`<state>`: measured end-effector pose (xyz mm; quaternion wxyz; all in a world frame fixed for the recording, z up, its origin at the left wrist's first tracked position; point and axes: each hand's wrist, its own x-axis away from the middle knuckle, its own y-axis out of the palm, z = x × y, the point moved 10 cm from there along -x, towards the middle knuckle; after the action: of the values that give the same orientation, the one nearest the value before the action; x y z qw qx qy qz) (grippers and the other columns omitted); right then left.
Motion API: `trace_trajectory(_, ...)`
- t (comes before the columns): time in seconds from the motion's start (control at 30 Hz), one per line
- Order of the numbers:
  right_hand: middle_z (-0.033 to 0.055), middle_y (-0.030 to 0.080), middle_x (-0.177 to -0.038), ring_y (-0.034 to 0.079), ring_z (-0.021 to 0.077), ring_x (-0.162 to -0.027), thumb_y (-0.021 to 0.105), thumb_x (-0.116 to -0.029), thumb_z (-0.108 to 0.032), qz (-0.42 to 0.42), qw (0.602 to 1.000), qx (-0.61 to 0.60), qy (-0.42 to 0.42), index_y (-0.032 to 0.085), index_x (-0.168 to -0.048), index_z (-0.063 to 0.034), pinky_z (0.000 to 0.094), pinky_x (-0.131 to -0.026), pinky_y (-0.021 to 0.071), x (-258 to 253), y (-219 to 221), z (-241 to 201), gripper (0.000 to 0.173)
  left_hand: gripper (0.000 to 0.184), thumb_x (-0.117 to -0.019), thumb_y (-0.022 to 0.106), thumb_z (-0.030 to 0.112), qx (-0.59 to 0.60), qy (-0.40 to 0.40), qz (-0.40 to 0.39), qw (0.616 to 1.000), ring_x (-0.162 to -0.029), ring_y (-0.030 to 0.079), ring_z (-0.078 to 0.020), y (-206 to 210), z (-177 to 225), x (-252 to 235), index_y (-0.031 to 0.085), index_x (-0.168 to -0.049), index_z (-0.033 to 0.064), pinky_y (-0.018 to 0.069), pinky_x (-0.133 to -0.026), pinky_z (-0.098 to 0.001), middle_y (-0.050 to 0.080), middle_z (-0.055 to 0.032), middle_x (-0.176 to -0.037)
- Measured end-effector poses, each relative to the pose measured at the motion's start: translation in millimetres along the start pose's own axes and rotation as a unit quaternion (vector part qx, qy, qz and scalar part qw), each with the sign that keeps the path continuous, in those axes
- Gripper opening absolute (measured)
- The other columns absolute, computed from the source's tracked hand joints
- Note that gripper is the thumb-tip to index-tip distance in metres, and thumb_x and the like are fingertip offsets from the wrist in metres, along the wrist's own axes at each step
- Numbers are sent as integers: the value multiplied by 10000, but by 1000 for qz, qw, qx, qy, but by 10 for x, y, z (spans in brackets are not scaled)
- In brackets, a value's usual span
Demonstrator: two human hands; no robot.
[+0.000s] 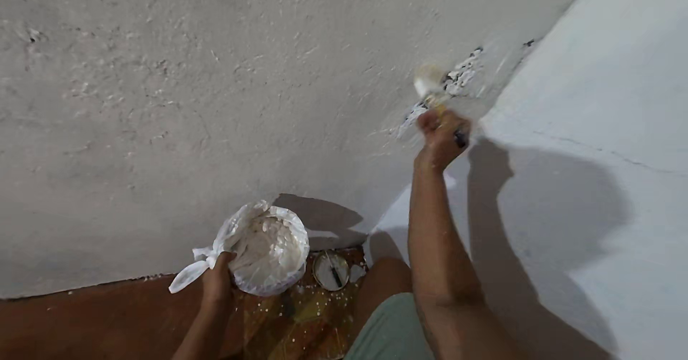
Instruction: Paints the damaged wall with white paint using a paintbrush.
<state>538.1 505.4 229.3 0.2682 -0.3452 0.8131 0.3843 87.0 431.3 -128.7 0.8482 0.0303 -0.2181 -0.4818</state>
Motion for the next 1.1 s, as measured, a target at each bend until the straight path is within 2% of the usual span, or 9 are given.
trace_trajectory(0.1,75,722,-859,745,214,-760,498,-1054,-102,-37,996,54,64,576,-1070,9,402,-761,652,676,-120,402,136,201,-971,561,172,3,2,-4,1000,-683,628,-80,21,20,16,572,-1103,20,550,-611,-283,619,-26,-812)
trace_trajectory(0.2,77,748,-850,760,221,-735,564,-1006,-28,-35,990,74,116,604,-1028,-4,398,-721,664,1103,-350,585,52,228,-977,551,164,14,0,-11,1000,-720,645,-87,69,35,61,567,-1142,7,565,-642,-293,635,-40,-848)
trace_trajectory(0.33,107,714,-919,741,223,-783,496,-1033,-13,-45,981,41,183,525,-1194,36,392,-762,647,1368,-553,375,170,238,-1005,538,171,25,-27,-17,999,-728,660,-122,76,7,102,567,-1164,-3,576,-648,-320,651,-66,-855)
trace_trajectory(0.53,49,739,-925,739,165,-810,406,-1080,-125,-210,942,53,255,584,-1175,25,334,-789,636,1967,-487,171,252,221,-1013,544,184,13,-57,-57,997,-695,645,-146,115,-107,12,570,-1123,-5,560,-630,-326,638,-78,-813)
trace_trajectory(0.67,41,758,-1063,743,128,-865,597,-1004,-106,-430,881,89,177,697,-1162,29,315,-807,646,2301,-179,-27,231,202,-1034,526,187,12,-71,-81,994,-692,643,-136,179,-146,42,564,-1112,5,562,-643,-310,637,-65,-804)
trace_trajectory(0.73,79,753,-1084,734,99,-901,664,-952,-98,-489,856,110,127,726,-1126,45,286,-829,635,2456,-24,-124,233,205,-1036,524,193,3,-73,-89,993,-686,644,-133,201,-154,50,571,-1096,2,562,-640,-305,641,-64,-794)
trace_trajectory(0.87,103,741,-1077,683,88,-972,688,-917,-146,-535,823,182,60,781,-1110,-40,240,-870,569,2773,181,-115,239,234,-1028,536,198,-24,-60,-101,993,-709,634,-137,235,-139,48,569,-1125,-13,551,-657,-313,632,-75,-824)
trace_trajectory(1.0,148,709,-1087,677,177,-899,663,-926,-183,-578,777,243,55,781,-1137,-75,322,-790,579,3172,215,32,265,218,-1017,550,166,-30,-40,-103,993,-731,645,-144,241,-111,67,569,-1118,-26,561,-678,-326,638,-88,-844)
trace_trajectory(1.1,140,706,-997,676,184,-827,658,-892,-173,-617,748,238,53,790,-1067,-54,321,-735,583,3389,224,-114,249,193,-1004,572,155,-32,-33,-89,995,-696,652,-138,205,-98,96,575,-1079,-23,567,-651,-318,640,-79,-806)
